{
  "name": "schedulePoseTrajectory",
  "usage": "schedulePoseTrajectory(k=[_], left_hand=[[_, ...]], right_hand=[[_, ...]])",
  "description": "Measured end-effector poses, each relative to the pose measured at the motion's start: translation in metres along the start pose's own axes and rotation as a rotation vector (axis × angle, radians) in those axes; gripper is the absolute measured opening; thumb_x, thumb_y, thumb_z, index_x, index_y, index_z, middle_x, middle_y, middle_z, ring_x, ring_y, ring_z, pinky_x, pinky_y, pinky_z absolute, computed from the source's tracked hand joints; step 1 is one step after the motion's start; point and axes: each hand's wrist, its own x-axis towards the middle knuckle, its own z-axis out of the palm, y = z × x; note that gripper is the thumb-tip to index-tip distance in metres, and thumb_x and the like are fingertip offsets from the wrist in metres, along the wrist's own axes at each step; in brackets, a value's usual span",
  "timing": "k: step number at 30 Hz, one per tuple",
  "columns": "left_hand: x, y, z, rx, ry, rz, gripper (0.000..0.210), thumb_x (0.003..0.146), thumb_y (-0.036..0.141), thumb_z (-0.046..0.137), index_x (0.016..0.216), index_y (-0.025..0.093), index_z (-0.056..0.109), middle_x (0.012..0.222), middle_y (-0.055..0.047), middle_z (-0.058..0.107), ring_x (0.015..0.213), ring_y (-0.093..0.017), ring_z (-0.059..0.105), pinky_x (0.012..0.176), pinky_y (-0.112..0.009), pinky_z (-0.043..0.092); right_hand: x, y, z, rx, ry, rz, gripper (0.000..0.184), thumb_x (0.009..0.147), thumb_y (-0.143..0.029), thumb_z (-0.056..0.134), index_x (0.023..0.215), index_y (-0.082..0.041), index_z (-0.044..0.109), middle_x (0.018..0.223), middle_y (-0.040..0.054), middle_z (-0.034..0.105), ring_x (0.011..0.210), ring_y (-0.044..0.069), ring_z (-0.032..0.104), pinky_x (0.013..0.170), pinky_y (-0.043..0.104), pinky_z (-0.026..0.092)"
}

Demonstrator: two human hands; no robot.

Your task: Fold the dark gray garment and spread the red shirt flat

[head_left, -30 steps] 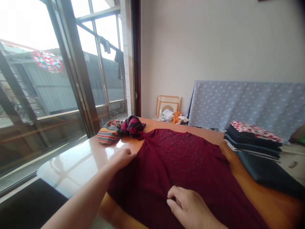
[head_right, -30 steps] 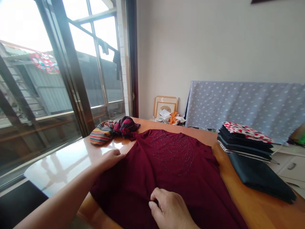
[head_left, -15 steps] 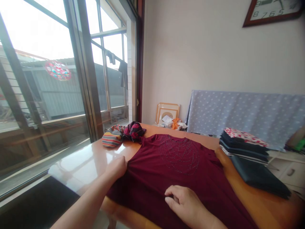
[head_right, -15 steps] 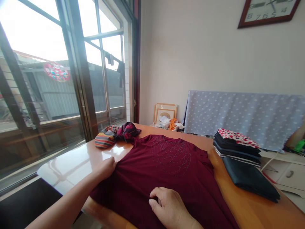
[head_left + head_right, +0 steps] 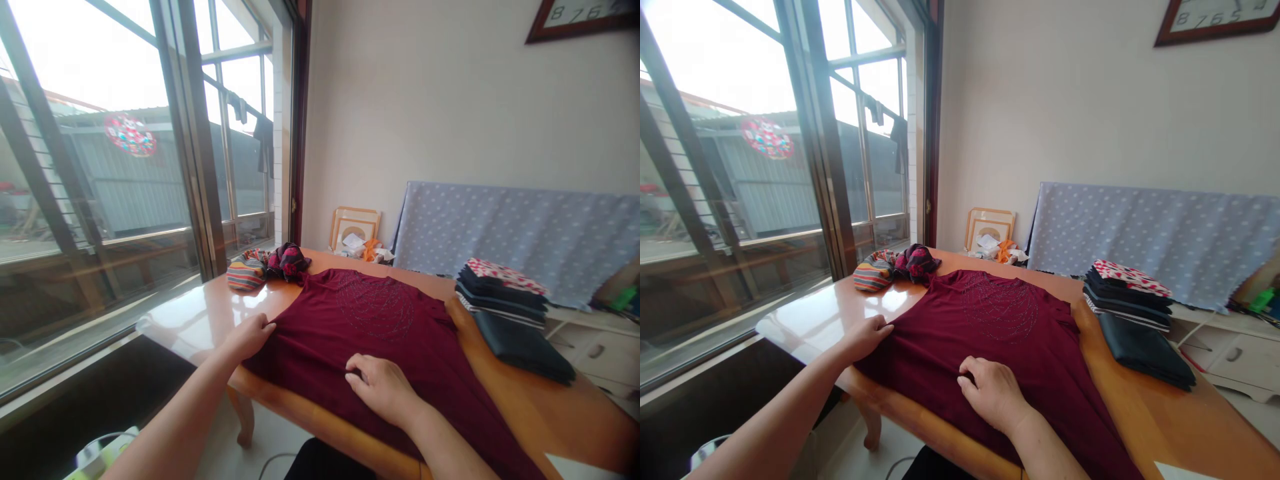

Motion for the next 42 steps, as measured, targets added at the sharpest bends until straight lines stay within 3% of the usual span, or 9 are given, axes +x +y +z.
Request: schedulePoseTrajectory(k=[8, 14, 17, 21, 31, 36, 42], left_hand=[[-0.003, -0.007, -0.003, 0.122, 0.038, -0.116, 0.047, 0.091, 0.058, 0.041, 0.094, 0.02, 0.068, 0.105, -0.019, 0.073, 0.096, -0.034, 0.069, 0.079, -0.041, 0.049], [-0.003, -0.003, -0.001, 0.222, 0.019, -0.134, 0.049, 0.09, 0.06, 0.042, 0.102, 0.019, 0.067, 0.107, -0.022, 0.073, 0.099, -0.039, 0.068, 0.08, -0.046, 0.049], [-0.006, 0.006, 0.001, 0.293, 0.098, -0.101, 0.046, 0.09, 0.057, 0.043, 0.107, 0.02, 0.065, 0.11, -0.02, 0.072, 0.101, -0.039, 0.067, 0.083, -0.048, 0.048], [-0.009, 0.032, 0.0, 0.301, 0.218, 0.016, 0.04, 0.091, 0.052, 0.044, 0.104, 0.021, 0.064, 0.115, -0.018, 0.07, 0.108, -0.039, 0.063, 0.088, -0.049, 0.045], [0.014, 0.111, 0.018, 0.077, 0.231, 0.199, 0.031, 0.094, 0.048, 0.046, 0.09, 0.024, 0.064, 0.1, -0.009, 0.072, 0.092, -0.026, 0.065, 0.077, -0.033, 0.044], [0.039, 0.146, 0.031, -0.209, 0.238, 0.182, 0.03, 0.093, 0.05, 0.049, 0.093, 0.024, 0.064, 0.096, -0.007, 0.073, 0.088, -0.023, 0.066, 0.071, -0.029, 0.042], [0.071, 0.181, 0.037, -0.599, 0.423, 0.128, 0.038, 0.095, 0.054, 0.043, 0.102, 0.022, 0.063, 0.098, -0.006, 0.073, 0.088, -0.022, 0.066, 0.074, -0.029, 0.046]], right_hand=[[-0.009, -0.014, -0.024, -0.051, -0.113, 0.008, 0.031, 0.089, -0.035, 0.059, 0.118, -0.028, 0.067, 0.102, 0.0028, 0.072, 0.09, 0.019, 0.065, 0.081, 0.028, 0.039], [-0.033, -0.008, -0.041, -0.094, -0.05, 0.105, 0.01, 0.087, -0.026, 0.059, 0.093, -0.024, 0.067, 0.084, -0.0006, 0.067, 0.077, 0.015, 0.06, 0.069, 0.027, 0.034], [-0.048, 0.003, -0.043, -0.097, -0.042, 0.149, 0.01, 0.087, -0.029, 0.061, 0.092, -0.024, 0.068, 0.086, 0.0, 0.067, 0.079, 0.015, 0.059, 0.071, 0.026, 0.034], [-0.065, 0.016, -0.045, -0.072, 0.018, 0.225, 0.013, 0.091, -0.03, 0.058, 0.092, -0.023, 0.069, 0.086, 0.0002, 0.066, 0.076, 0.014, 0.058, 0.07, 0.026, 0.034], [-0.088, 0.026, -0.046, -0.052, 0.021, 0.275, 0.014, 0.089, -0.031, 0.06, 0.098, -0.025, 0.069, 0.087, -0.0001, 0.065, 0.077, 0.015, 0.06, 0.072, 0.026, 0.036], [-0.084, 0.025, -0.049, -0.044, -0.004, 0.286, 0.015, 0.087, -0.031, 0.061, 0.1, -0.025, 0.067, 0.09, 0.0003, 0.067, 0.079, 0.016, 0.061, 0.071, 0.027, 0.035], [-0.076, 0.027, -0.056, -0.03, -0.042, 0.266, 0.013, 0.083, -0.03, 0.064, 0.094, -0.024, 0.067, 0.087, -0.0009, 0.069, 0.077, 0.015, 0.059, 0.066, 0.027, 0.032]])
